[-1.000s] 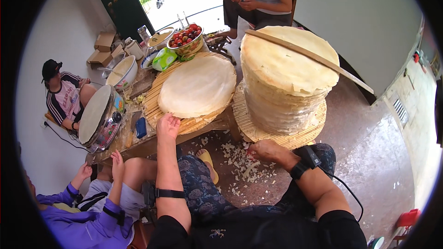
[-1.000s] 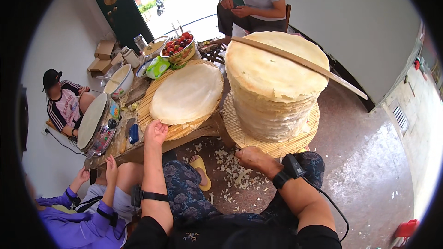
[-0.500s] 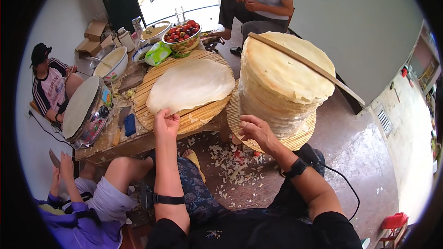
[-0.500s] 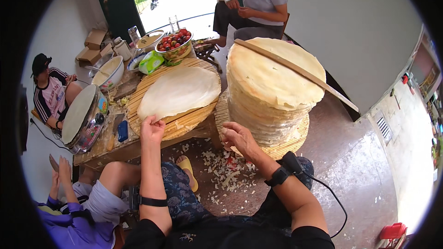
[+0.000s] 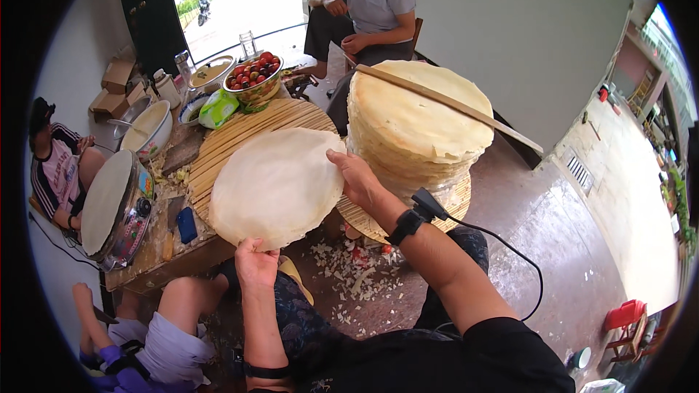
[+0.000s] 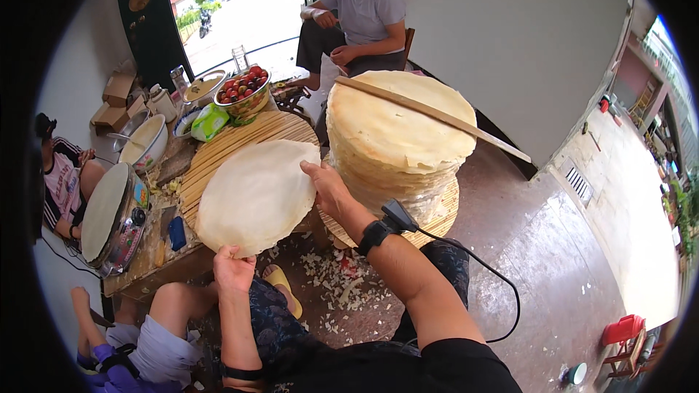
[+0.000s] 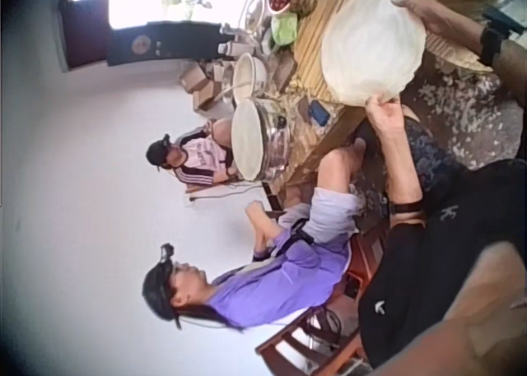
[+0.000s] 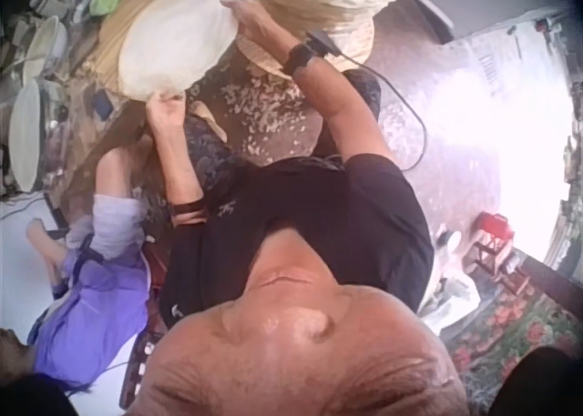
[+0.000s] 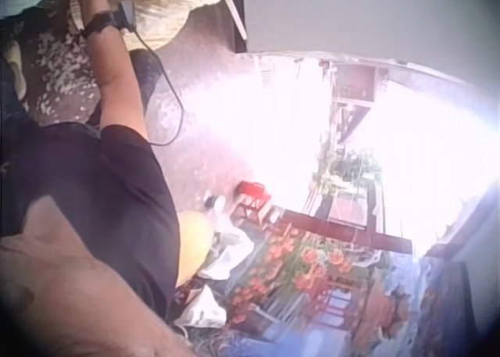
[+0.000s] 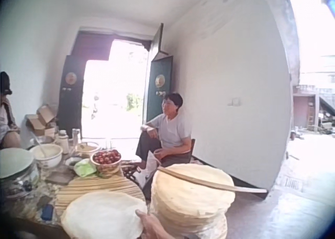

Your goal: Peeling thin cooked pancakes and stacking them neatly.

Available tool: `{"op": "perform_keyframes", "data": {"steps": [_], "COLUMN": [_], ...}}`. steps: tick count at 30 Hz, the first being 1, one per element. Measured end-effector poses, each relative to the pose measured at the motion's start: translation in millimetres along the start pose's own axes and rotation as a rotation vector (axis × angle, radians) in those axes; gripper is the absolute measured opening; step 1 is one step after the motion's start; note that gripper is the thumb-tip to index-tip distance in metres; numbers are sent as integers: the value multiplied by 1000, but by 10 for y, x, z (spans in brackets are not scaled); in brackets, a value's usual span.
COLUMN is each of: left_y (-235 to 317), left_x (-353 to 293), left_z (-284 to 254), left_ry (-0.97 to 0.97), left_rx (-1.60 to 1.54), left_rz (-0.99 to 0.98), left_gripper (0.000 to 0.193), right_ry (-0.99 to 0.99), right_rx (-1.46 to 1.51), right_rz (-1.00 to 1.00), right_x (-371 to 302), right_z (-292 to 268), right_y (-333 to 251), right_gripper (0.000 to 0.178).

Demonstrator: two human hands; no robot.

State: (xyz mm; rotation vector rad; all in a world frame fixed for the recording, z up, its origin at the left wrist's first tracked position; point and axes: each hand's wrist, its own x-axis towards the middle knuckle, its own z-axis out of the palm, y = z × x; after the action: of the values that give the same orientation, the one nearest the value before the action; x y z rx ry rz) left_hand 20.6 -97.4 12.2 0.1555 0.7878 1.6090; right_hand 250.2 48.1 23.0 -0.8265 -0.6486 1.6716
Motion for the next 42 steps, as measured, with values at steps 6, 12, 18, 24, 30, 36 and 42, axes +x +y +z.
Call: {"op": "perform_keyframes", "data": {"steps": [6, 12, 18, 24, 30, 36, 42], "left_y": [-62, -138, -331, -691, -1097, -1506, -1536], "left_x": [42, 207, 220, 340, 477, 808, 842], "left_z": [-31, 108, 775, 1542, 2303, 2565, 2641], "left_ry": [-58, -89, -155, -347, -388, -394, -350], "left_rx": [-105, -135, -40, 10, 114, 205, 301], "left_rz": [-17, 5, 76, 28, 23, -85, -79], "left_gripper": [41, 44, 44, 42, 42, 38, 34], "right_ry": [-115, -135, -72, 33, 169, 223, 397], "right_rx": [-289, -408, -349, -220, -112, -146, -377], "right_rz": [-135, -345, -477, -573, -661, -569, -543], "right_x": [-24, -275, -485, -665, -654, -629, -874], "right_z": [110, 345, 88, -509, -1203, -1833, -2138], "right_y": [-216, -658, -1266, -1845, -2287, -2507, -2724], "right_gripper": [26, 29, 30, 29, 27, 27, 28]}}
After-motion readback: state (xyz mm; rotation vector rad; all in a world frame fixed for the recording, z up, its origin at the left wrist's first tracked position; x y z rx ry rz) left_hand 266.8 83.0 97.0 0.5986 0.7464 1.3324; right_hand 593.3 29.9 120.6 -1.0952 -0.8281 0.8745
